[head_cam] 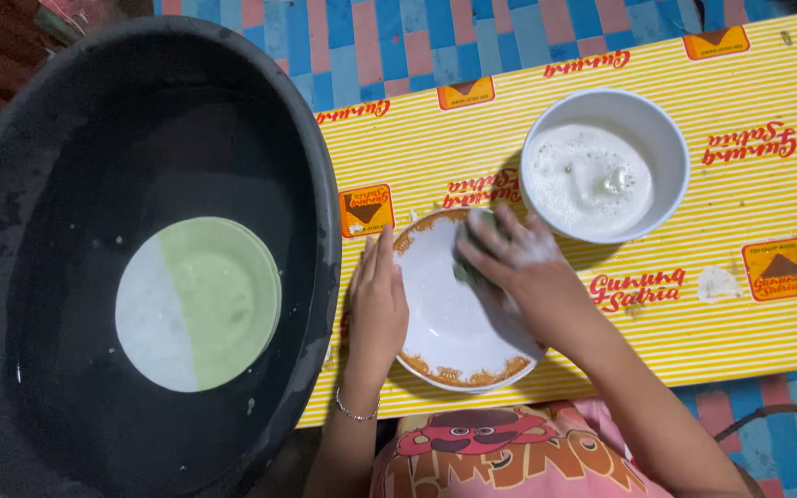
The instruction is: Washing various ceramic plates and a bowl with a sponge and soapy water in a basin.
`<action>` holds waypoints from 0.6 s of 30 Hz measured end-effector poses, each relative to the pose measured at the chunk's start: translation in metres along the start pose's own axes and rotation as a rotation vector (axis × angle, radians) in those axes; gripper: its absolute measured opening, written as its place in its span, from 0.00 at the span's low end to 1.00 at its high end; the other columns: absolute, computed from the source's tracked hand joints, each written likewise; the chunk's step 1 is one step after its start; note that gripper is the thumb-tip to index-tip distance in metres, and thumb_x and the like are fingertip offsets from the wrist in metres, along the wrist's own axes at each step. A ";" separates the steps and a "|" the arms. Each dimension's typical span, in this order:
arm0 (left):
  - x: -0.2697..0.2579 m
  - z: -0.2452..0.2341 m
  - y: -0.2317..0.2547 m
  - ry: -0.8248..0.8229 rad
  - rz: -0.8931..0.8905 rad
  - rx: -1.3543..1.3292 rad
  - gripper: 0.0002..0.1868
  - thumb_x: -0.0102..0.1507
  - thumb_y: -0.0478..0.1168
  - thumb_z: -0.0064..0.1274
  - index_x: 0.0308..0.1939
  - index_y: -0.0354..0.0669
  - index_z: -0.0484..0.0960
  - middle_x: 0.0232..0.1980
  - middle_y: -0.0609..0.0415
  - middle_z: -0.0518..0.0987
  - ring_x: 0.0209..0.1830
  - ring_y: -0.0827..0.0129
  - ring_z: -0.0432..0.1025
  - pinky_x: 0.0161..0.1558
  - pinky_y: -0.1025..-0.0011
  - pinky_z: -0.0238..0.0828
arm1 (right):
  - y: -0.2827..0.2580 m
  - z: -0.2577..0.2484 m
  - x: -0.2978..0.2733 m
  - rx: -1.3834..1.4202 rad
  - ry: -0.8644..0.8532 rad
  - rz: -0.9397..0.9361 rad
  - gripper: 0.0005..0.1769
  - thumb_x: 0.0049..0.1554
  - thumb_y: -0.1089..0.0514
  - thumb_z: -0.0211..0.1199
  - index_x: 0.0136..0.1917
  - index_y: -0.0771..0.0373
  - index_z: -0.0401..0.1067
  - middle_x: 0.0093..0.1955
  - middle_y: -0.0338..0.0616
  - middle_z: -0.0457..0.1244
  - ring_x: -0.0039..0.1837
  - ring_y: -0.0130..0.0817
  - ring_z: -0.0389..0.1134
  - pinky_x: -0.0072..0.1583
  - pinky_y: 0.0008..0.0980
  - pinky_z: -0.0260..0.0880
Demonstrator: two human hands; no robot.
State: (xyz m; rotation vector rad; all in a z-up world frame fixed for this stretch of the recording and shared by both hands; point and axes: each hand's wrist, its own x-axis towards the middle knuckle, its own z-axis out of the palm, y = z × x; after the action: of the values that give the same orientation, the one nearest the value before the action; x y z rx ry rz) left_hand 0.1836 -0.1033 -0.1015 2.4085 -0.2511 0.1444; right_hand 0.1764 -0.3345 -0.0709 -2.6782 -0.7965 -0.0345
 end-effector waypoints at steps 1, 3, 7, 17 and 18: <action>-0.001 0.002 -0.003 -0.004 -0.003 -0.002 0.28 0.71 0.36 0.42 0.76 0.36 0.62 0.73 0.37 0.69 0.76 0.40 0.59 0.72 0.51 0.55 | -0.011 0.006 0.006 0.001 -0.005 0.003 0.36 0.52 0.47 0.64 0.74 0.47 0.64 0.79 0.47 0.54 0.80 0.56 0.47 0.76 0.58 0.44; 0.004 0.007 -0.006 0.038 0.017 -0.051 0.25 0.72 0.38 0.43 0.74 0.36 0.67 0.74 0.41 0.70 0.77 0.42 0.60 0.74 0.52 0.54 | -0.029 0.014 0.021 -0.108 0.184 0.141 0.38 0.55 0.47 0.63 0.77 0.53 0.61 0.80 0.53 0.51 0.80 0.59 0.46 0.76 0.62 0.43; 0.014 0.000 0.001 0.046 0.068 -0.123 0.23 0.74 0.41 0.43 0.72 0.35 0.69 0.74 0.40 0.70 0.77 0.41 0.60 0.74 0.53 0.55 | -0.054 0.034 0.009 0.057 0.110 0.081 0.42 0.54 0.46 0.63 0.77 0.64 0.57 0.80 0.61 0.48 0.81 0.62 0.43 0.76 0.62 0.40; 0.015 -0.007 0.010 -0.020 -0.072 -0.484 0.22 0.73 0.40 0.42 0.70 0.38 0.72 0.65 0.44 0.80 0.62 0.59 0.77 0.60 0.68 0.71 | -0.014 0.000 -0.018 0.022 -0.005 -0.014 0.35 0.55 0.46 0.63 0.74 0.49 0.63 0.79 0.44 0.53 0.80 0.52 0.51 0.77 0.54 0.46; 0.015 -0.009 0.010 -0.011 -0.070 -0.470 0.22 0.73 0.40 0.42 0.70 0.38 0.72 0.65 0.43 0.80 0.62 0.59 0.77 0.60 0.68 0.71 | -0.010 -0.002 -0.011 -0.088 0.074 0.080 0.37 0.53 0.46 0.63 0.74 0.48 0.62 0.78 0.45 0.53 0.79 0.52 0.51 0.76 0.55 0.46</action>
State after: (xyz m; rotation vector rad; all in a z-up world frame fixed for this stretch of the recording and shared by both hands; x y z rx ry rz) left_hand 0.1954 -0.1070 -0.0862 1.9486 -0.1816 0.0343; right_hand 0.1615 -0.3332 -0.0674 -2.7707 -0.6802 -0.1511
